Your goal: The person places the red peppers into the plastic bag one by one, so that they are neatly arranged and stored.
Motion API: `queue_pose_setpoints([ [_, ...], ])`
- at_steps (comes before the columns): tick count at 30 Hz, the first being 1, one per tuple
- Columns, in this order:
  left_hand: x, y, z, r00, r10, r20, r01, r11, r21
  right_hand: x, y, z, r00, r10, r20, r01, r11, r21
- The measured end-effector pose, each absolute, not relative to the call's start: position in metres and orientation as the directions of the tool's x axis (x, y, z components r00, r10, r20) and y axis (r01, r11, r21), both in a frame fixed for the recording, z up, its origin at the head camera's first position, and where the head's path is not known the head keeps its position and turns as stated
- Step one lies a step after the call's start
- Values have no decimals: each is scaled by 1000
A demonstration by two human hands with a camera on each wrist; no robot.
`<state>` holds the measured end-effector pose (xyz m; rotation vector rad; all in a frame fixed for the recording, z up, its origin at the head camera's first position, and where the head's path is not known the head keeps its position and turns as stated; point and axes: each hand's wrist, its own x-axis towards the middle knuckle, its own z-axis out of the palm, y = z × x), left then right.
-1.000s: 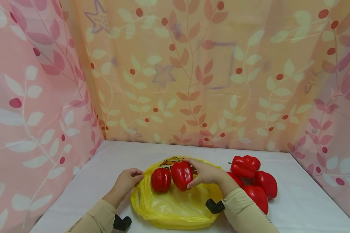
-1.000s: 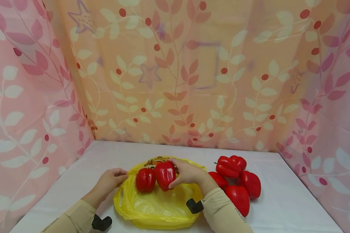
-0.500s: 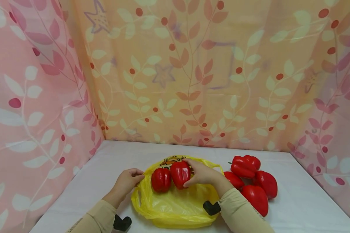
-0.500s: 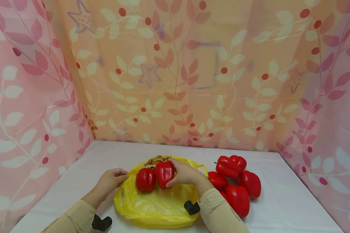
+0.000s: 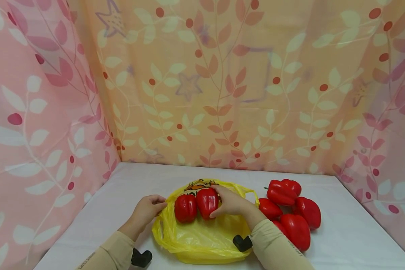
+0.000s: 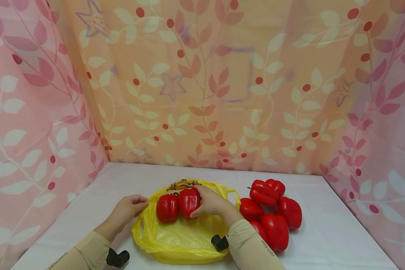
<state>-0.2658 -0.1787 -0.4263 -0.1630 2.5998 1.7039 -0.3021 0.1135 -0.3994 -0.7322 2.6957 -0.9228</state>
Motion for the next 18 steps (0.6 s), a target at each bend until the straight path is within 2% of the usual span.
queue_pose_setpoints([
  [9,-266,-178,-426,-993,-74,-87,-109,394,912,-301,110,-405,-881,-471,-54,-353,728,-588],
  [18,-269,-179,-429,-992,-84,-96,-122,398,909,-300,105,-411,-901,-429,-61,-302,722,-623],
])
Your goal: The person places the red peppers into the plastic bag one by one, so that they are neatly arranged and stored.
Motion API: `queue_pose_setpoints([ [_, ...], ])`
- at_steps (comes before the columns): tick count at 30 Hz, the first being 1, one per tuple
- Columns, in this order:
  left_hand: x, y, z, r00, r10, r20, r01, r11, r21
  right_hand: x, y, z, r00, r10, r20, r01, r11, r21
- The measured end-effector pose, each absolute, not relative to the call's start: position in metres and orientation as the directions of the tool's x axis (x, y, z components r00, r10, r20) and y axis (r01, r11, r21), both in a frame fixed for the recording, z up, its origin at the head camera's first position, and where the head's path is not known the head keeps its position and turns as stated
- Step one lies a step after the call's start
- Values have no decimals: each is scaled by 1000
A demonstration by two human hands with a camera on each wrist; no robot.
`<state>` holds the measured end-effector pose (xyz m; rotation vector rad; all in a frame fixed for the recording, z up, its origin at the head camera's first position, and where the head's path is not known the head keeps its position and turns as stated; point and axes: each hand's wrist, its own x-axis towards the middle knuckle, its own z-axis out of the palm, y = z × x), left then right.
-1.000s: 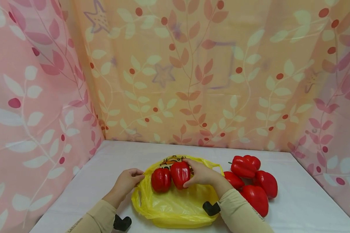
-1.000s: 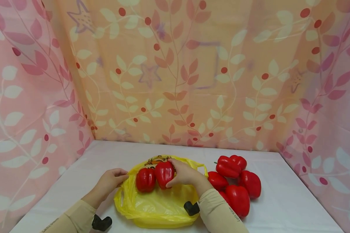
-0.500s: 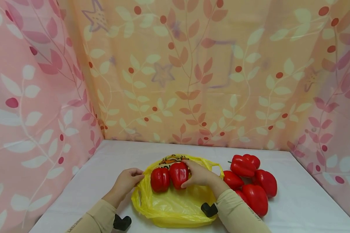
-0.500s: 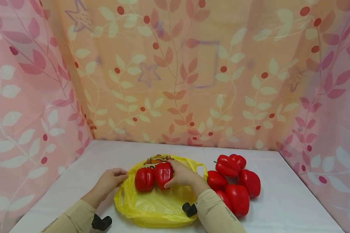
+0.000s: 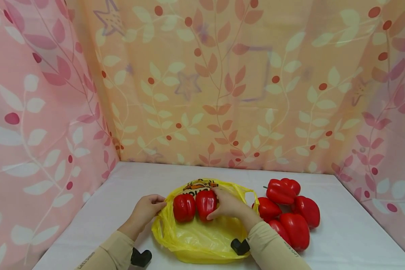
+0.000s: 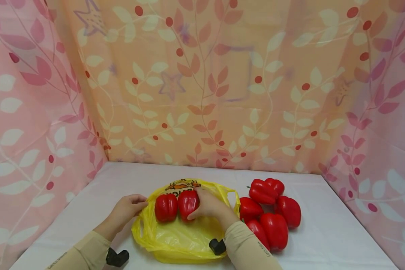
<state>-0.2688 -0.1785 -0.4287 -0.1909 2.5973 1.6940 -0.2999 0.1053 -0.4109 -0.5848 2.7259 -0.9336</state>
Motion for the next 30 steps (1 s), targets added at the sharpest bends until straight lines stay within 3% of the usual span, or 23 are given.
queue_pose_setpoints([
  [30,-270,-178,-423,-992,-88,-88,-117,437,892,-300,102,-417,-888,-457,-49,-321,694,-644],
])
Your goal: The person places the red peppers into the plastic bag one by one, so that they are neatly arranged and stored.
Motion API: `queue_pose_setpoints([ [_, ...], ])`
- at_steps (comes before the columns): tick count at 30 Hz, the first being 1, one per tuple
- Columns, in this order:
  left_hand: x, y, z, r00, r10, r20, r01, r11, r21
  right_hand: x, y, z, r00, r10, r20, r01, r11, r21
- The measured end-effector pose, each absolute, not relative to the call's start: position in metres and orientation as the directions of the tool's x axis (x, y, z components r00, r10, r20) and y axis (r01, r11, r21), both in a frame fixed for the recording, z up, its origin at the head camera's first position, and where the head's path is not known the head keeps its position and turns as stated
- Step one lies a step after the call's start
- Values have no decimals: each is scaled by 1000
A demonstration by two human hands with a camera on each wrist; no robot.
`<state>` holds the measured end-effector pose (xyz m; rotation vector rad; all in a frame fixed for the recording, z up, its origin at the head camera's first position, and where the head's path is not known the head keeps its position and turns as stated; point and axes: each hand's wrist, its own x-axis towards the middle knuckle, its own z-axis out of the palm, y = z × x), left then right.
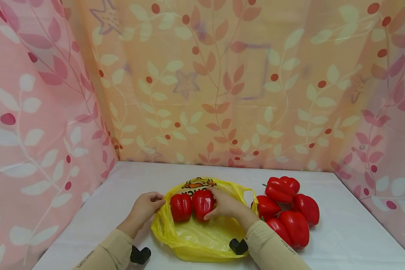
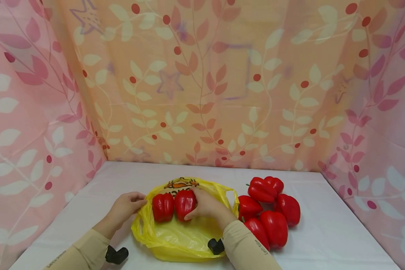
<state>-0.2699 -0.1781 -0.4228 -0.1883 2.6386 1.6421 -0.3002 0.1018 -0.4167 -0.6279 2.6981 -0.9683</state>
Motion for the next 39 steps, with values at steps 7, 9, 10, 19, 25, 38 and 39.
queue_pose_setpoints([
  [7,-270,-179,-422,-992,-83,-90,-118,442,889,-297,98,-416,-891,-451,-54,-318,706,-633],
  [9,-270,-179,-423,-993,-82,-88,-115,441,890,-297,98,-416,-892,-448,-57,-314,706,-635],
  [10,-270,-179,-423,-993,-82,-86,-114,438,892,-297,98,-416,-894,-445,-59,-310,707,-636],
  [19,-269,-178,-422,-993,-86,-87,-115,419,901,-297,102,-415,-896,-438,-65,-294,699,-652],
  [25,-268,-179,-421,-993,-84,-78,-105,406,908,-295,107,-406,-889,-456,-40,-327,696,-640],
  [38,-268,-178,-421,-994,-81,-73,-100,406,908,-291,128,-375,-837,-545,-55,-344,602,-720],
  [39,-268,-178,-421,-994,-82,-73,-100,407,908,-290,130,-372,-834,-550,-52,-347,594,-726],
])
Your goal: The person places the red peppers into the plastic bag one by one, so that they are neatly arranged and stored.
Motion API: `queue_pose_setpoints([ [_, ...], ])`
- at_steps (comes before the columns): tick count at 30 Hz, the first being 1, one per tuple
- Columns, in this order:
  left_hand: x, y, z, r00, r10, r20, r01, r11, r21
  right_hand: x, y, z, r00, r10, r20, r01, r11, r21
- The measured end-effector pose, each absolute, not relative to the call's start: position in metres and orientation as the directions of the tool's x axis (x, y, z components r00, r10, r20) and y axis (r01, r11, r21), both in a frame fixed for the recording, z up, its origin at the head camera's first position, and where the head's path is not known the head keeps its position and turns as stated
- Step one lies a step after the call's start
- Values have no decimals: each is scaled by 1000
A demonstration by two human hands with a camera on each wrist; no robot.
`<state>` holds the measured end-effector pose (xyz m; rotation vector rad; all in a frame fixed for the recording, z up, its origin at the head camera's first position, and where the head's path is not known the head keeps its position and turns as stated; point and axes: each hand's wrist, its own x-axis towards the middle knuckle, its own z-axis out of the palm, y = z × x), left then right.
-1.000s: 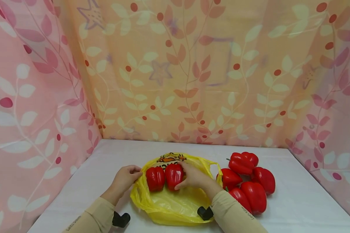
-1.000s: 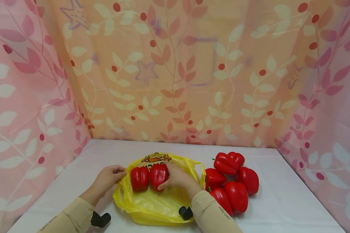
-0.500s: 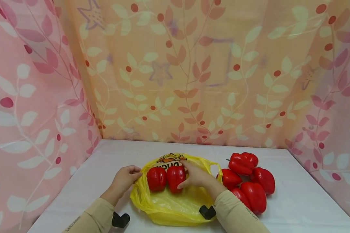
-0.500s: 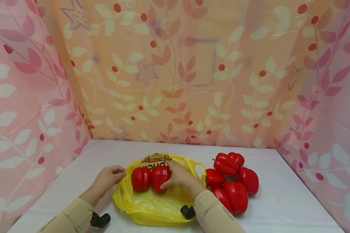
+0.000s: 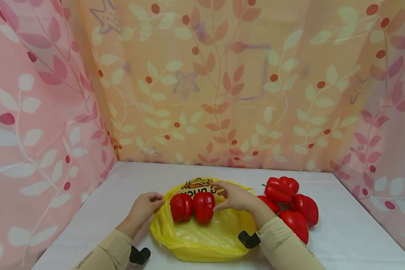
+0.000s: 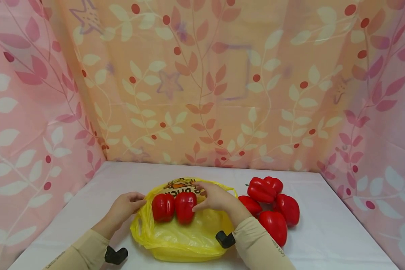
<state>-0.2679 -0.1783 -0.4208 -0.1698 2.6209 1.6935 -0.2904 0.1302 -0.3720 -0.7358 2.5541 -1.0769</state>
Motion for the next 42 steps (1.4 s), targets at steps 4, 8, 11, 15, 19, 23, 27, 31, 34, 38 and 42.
queue_pose_setpoints([
  [4,-269,-179,-422,-993,-84,-78,-106,410,906,-287,138,-360,-828,-559,-28,-358,568,-741],
  [8,-269,-179,-422,-993,-81,-83,-109,414,904,-285,150,-347,-841,-540,-4,-367,578,-729],
  [11,-269,-179,-422,-993,-82,-83,-110,417,902,-284,162,-338,-847,-531,25,-381,573,-726],
  [15,-269,-178,-422,-993,-84,-81,-109,418,902,-283,184,-326,-854,-517,60,-388,556,-735],
  [19,-269,-178,-423,-994,-79,-76,-102,420,902,-283,210,-318,-855,-510,93,-406,546,-733],
  [23,-270,-178,-424,-994,-79,-72,-100,425,900,-284,235,-314,-865,-488,115,-413,564,-715],
  [27,-270,-178,-424,-995,-80,-65,-93,427,899,-282,257,-313,-887,-447,113,-390,595,-703],
  [31,-270,-178,-424,-995,-80,-62,-89,417,905,-277,279,-317,-917,-388,96,-340,633,-695],
  [34,-269,-177,-424,-995,-79,-61,-88,415,905,-273,296,-320,-940,-331,84,-300,684,-665],
  [38,-268,-178,-425,-995,-82,-57,-86,426,901,-266,321,-326,-948,-301,100,-295,719,-629],
  [42,-268,-179,-426,-995,-84,-55,-86,432,898,-259,348,-336,-952,-286,113,-290,711,-641],
])
